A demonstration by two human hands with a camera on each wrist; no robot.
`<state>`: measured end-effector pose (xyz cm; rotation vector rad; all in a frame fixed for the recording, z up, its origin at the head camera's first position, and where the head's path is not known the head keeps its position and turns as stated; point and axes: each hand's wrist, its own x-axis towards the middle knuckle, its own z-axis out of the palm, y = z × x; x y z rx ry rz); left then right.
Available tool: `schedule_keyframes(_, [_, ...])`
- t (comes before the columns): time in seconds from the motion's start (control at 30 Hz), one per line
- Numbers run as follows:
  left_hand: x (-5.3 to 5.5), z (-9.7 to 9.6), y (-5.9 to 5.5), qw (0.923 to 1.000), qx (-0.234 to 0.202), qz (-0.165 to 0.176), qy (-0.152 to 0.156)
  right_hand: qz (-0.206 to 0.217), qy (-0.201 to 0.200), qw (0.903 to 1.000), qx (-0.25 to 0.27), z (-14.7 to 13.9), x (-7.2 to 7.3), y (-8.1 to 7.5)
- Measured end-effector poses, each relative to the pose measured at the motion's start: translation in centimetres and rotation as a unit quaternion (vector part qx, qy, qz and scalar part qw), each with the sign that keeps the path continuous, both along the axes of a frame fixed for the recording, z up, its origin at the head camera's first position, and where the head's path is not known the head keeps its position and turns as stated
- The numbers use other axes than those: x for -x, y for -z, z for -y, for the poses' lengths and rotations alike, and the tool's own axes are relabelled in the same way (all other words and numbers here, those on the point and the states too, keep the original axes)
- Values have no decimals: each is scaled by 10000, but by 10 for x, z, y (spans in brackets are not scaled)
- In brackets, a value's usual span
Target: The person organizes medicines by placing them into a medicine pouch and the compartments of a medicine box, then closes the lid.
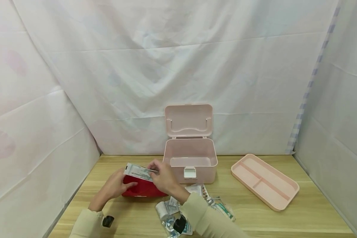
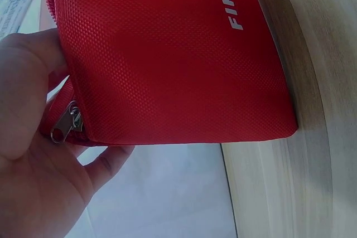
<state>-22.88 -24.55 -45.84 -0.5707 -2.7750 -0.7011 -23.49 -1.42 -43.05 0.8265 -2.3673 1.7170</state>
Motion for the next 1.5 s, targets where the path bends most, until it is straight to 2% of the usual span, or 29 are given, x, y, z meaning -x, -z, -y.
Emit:
schedule_keyframes(0.33, [5, 6, 0, 9996, -148, -171, 189, -619, 126, 9972, -410, 3, -4, 4])
schedule_keyframes(0.47, [5, 6, 0, 9996, -179, -135, 198, -1042, 202, 9908, -845, 6, -4, 7])
schedule_keyframes(0.6, [5, 5, 1, 9996, -139, -167, 191, -1265, 319, 9830, -1288, 10, -4, 8])
schedule_keyframes(0.8, [4, 4, 1, 9995, -64, -157, 280, -1349, 545, 9719, -1850, 14, -6, 6])
schedule_keyframes(0.97, [5, 5, 3, 9990, 2, -239, 370, -1221, 532, 9654, -2243, 19, -5, 6])
schedule_keyframes(1.27, [4, 6, 3, 9994, -21, -60, 343, -1630, 570, 9449, -2782, 29, -2, 12])
schedule_keyframes(1.37, [5, 6, 2, 9993, 30, -89, 373, -1515, 607, 9397, -3007, 34, 1, 13])
schedule_keyframes(1.5, [5, 5, 2, 9992, 109, -111, 371, -1158, 525, 9354, -3300, 39, 3, 14])
